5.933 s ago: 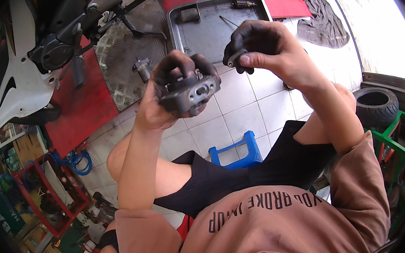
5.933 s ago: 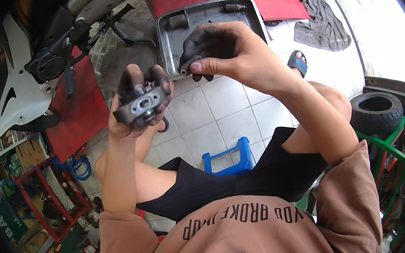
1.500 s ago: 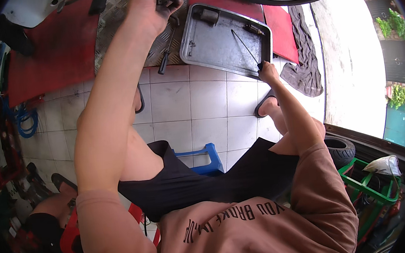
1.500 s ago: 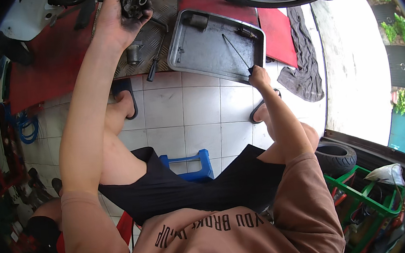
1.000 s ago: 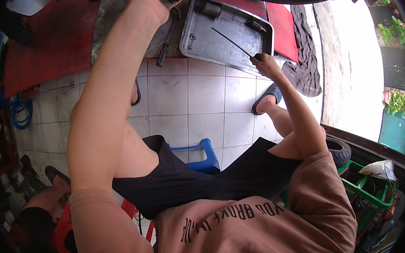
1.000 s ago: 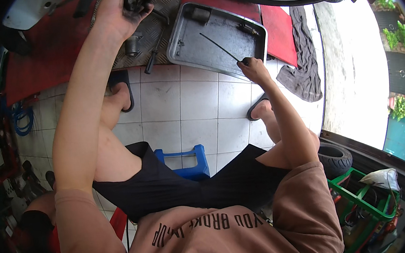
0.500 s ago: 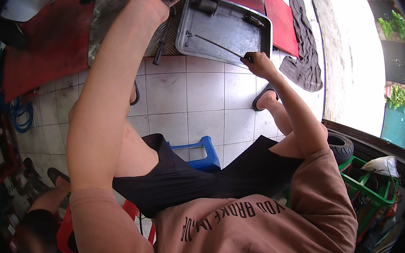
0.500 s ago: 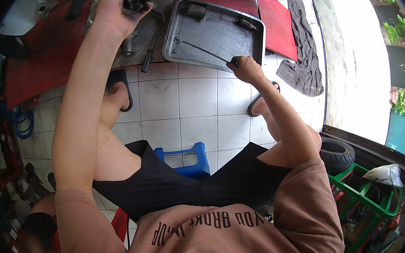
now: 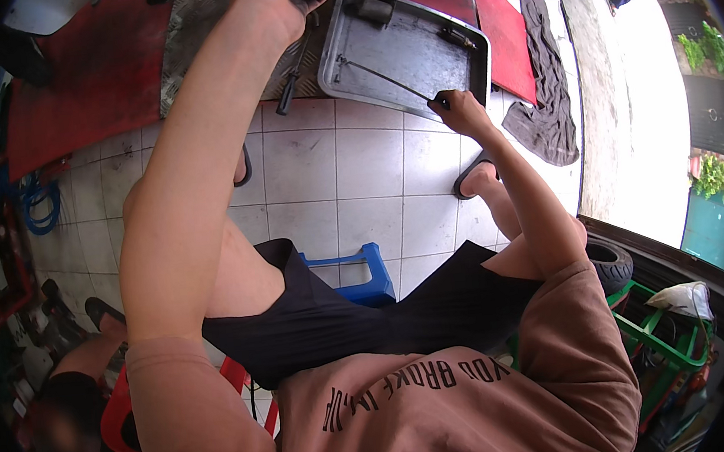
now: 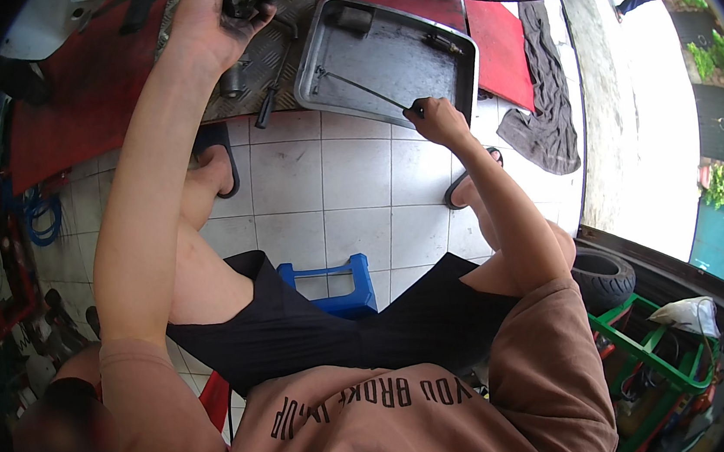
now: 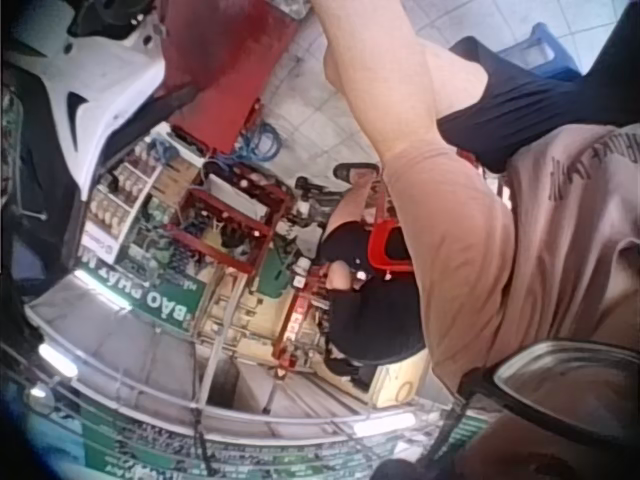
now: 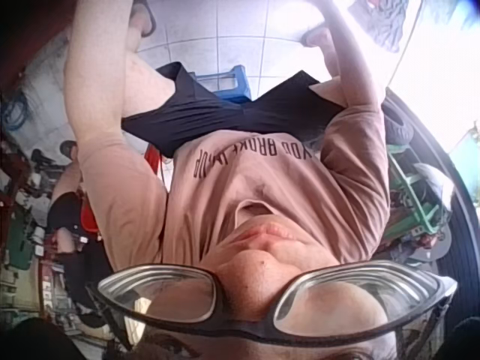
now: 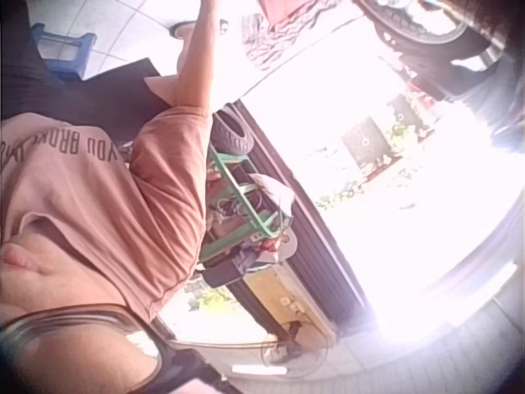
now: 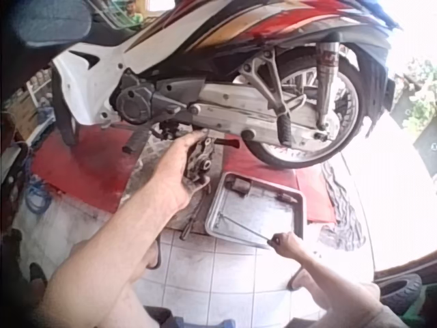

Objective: The person disassembles and cleans a motorcycle starter motor by hand and using a thin metal tool, removing internal components and wiping them inside a metal tray.

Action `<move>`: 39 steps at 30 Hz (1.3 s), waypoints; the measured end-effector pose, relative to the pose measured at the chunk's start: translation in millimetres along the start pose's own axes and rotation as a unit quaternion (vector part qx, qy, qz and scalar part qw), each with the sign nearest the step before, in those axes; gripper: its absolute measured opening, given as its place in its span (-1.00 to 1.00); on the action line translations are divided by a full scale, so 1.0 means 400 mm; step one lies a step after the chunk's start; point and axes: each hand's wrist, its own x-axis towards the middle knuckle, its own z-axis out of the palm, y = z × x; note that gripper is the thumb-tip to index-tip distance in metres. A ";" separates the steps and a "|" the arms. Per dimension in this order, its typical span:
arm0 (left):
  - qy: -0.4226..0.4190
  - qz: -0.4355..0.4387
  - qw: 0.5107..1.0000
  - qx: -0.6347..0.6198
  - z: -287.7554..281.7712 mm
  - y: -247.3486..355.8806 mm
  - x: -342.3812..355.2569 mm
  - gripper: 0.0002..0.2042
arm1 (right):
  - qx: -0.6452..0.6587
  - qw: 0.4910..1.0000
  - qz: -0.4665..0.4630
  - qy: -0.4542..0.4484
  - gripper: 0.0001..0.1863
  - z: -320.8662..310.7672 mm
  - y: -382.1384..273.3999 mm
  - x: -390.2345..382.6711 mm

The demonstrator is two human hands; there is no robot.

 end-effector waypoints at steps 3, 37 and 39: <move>-0.003 0.003 1.000 0.001 -0.004 0.002 0.002 -0.85 | 0.018 0.998 -0.032 0.045 -0.68 0.015 0.010 0.002; -0.009 -0.004 1.000 0.000 -0.015 -0.001 0.001 -0.86 | 0.026 0.999 -0.004 0.033 -0.69 -0.003 0.012 0.033; -0.003 -0.006 1.000 0.003 -0.013 0.000 -0.002 -0.86 | 0.029 0.999 -0.003 0.031 -0.69 -0.001 0.016 0.033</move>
